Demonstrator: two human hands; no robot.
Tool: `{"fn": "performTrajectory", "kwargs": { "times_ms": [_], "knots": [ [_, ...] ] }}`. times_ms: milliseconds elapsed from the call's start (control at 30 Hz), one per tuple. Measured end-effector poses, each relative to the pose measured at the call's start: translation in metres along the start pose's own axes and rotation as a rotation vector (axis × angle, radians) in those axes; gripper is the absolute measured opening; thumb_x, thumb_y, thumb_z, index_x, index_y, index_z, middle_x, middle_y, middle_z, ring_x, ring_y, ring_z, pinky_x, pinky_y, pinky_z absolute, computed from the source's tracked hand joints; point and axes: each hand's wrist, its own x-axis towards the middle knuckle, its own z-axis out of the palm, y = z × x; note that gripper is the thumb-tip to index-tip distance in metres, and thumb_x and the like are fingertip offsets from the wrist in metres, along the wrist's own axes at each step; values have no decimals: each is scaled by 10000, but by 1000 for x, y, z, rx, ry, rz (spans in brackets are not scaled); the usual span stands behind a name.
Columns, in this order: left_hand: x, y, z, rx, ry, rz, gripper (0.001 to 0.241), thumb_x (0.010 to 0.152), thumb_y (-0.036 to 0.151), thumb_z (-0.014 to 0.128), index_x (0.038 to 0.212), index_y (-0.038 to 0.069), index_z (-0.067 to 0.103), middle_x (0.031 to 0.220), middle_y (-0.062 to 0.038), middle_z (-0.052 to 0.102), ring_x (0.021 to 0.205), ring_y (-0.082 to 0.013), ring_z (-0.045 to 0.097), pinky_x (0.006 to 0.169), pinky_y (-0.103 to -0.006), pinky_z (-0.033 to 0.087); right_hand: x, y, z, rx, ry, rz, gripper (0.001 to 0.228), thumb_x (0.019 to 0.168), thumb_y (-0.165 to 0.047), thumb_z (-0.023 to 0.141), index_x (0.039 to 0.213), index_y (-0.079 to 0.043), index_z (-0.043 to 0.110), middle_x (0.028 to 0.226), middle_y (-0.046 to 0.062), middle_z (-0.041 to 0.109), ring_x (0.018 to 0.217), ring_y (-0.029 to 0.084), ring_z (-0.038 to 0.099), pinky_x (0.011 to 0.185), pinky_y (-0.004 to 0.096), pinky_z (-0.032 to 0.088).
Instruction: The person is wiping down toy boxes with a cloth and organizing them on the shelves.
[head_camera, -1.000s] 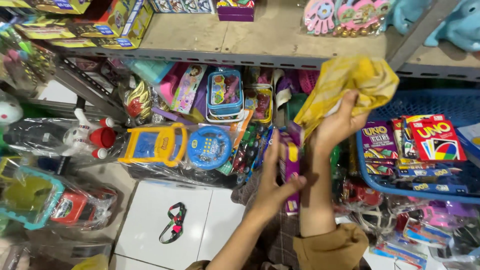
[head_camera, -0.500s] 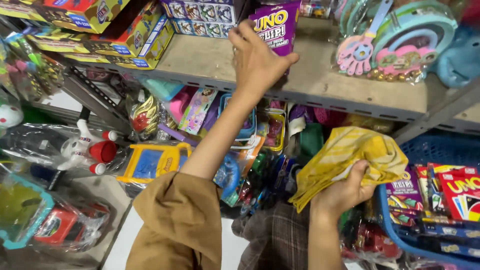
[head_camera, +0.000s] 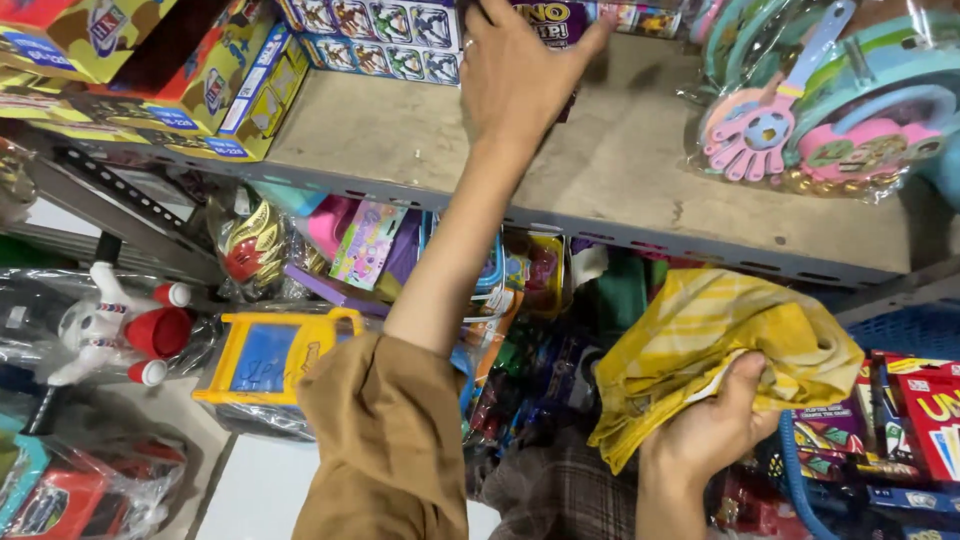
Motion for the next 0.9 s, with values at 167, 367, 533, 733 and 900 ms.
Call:
{"fn": "performTrajectory", "kwargs": {
  "times_ms": [167,367,533,733,900],
  "knots": [
    [-10,-63,4,-473,34,369,992,826,369,929,1495,-61,335,1465,-294,474,1354,-430,532,1148,-429,453,20,2,-11,-6,-245,33,583,1139,-341,615,1597,-37,420,1540,127,534,1339,270,570,1184,457,466],
    [-7,-85,9,-664,-27,379,788,860,207,901,1483,3,463,1429,-225,626,1324,-350,642,1152,-407,488,56,30,6,384,-323,469,696,1070,-523,490,1611,-92,410,1637,92,492,1494,296,494,1291,496,381],
    [0,-80,12,-605,-13,318,741,799,267,913,1369,-40,553,1284,-239,697,1191,-347,705,1053,-407,527,43,23,14,327,-307,471,671,1076,-514,500,1597,-99,416,1625,84,481,1486,291,479,1286,498,363],
    [-4,-78,10,-502,36,373,635,829,304,897,1270,-46,604,1156,-256,712,1076,-420,690,944,-451,542,24,24,7,322,-277,519,665,1076,-509,530,1582,-86,447,1574,88,533,1431,294,526,1244,489,404],
    [-1,-84,17,-497,26,359,545,840,341,868,1181,-9,627,1034,-233,738,972,-443,691,840,-485,549,14,21,11,285,-257,527,665,1061,-500,553,1558,-69,461,1529,98,560,1385,295,561,1208,492,438]
  ]
}}
